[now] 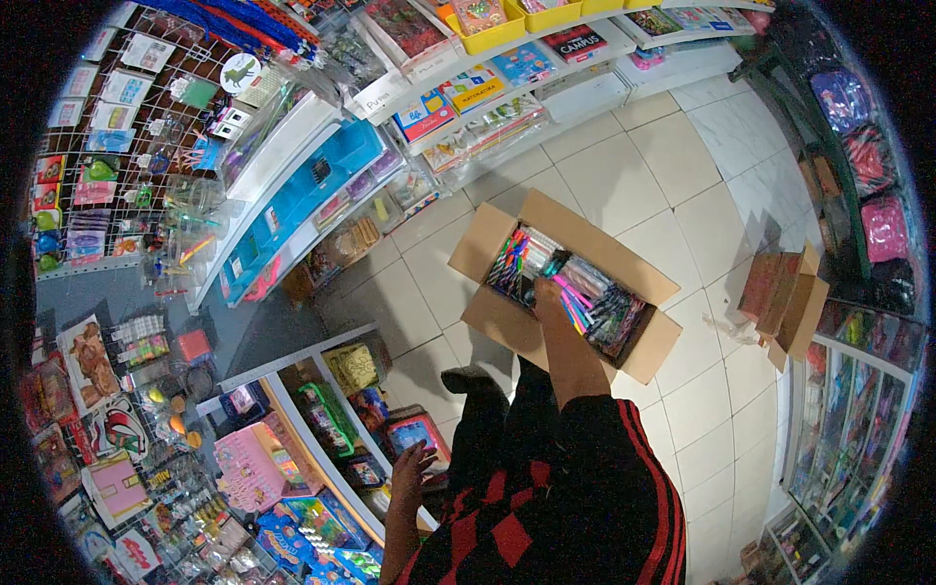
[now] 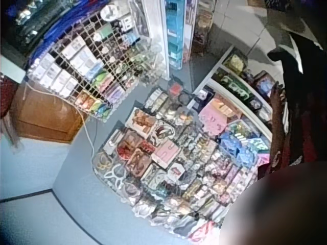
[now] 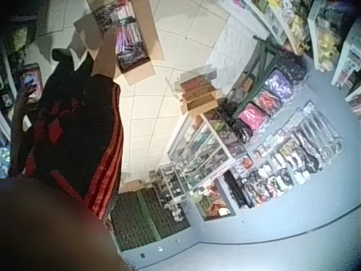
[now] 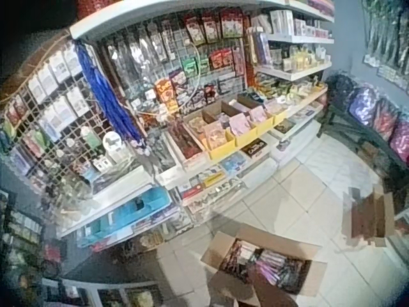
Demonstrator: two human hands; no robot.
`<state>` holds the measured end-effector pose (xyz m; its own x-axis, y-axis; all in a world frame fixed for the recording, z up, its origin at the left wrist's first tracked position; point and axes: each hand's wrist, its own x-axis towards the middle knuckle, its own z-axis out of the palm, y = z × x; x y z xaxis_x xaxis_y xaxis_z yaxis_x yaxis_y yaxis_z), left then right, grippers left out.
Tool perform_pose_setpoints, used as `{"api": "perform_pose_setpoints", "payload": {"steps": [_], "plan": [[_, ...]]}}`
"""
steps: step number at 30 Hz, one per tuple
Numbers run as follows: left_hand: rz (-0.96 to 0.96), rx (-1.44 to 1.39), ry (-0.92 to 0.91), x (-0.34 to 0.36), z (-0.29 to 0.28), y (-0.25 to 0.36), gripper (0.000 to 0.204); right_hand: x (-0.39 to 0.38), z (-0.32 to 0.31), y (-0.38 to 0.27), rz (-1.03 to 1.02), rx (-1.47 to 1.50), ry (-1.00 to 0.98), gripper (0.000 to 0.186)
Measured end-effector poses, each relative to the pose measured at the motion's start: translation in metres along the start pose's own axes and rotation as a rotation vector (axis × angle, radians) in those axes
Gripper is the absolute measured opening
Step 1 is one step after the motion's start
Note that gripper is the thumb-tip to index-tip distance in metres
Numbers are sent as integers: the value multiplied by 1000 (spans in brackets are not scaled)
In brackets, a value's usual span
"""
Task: Stocking and organizing pens and brushes in display cups at a store.
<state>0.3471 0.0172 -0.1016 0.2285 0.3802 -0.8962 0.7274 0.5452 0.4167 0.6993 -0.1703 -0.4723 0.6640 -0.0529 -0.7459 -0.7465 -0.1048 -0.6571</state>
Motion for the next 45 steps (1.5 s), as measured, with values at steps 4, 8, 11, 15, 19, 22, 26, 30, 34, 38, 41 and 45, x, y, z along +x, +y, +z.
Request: {"api": "perform_pose_setpoints", "payload": {"steps": [4,8,11,15,19,22,26,30,34,38,41,45], "plan": [[-28,-4,7,1,2,0,45,0,1,-10,298,418,-15,22],[-3,14,-7,3,0,-2,43,-1,2,-16,389,447,-18,35],[21,6,-19,1,-1,0,43,-3,4,-20,436,457,-22,41],[-20,-4,10,-4,2,4,44,-5,13,-23,473,431,90,34],[-31,-20,8,-6,6,6,45,1,4,-20,483,405,125,28],[-17,-9,-30,0,10,6,45,10,-9,-30,460,549,23,23],[0,1,49,-5,-7,-1,46,-53,23,-64,502,555,-30,19],[22,28,11,-3,-3,-1,47,-48,5,-74,453,469,30,19],[17,2,-12,-3,-2,-5,46,-32,-3,-70,413,391,7,18],[8,32,-5,-7,0,-4,46,-33,-8,-68,384,399,-2,17],[-5,24,29,-7,-10,-14,45,-64,9,-74,314,278,-65,18],[-6,5,-9,-9,-6,-14,45,-77,1,-70,322,129,18,19]]}}
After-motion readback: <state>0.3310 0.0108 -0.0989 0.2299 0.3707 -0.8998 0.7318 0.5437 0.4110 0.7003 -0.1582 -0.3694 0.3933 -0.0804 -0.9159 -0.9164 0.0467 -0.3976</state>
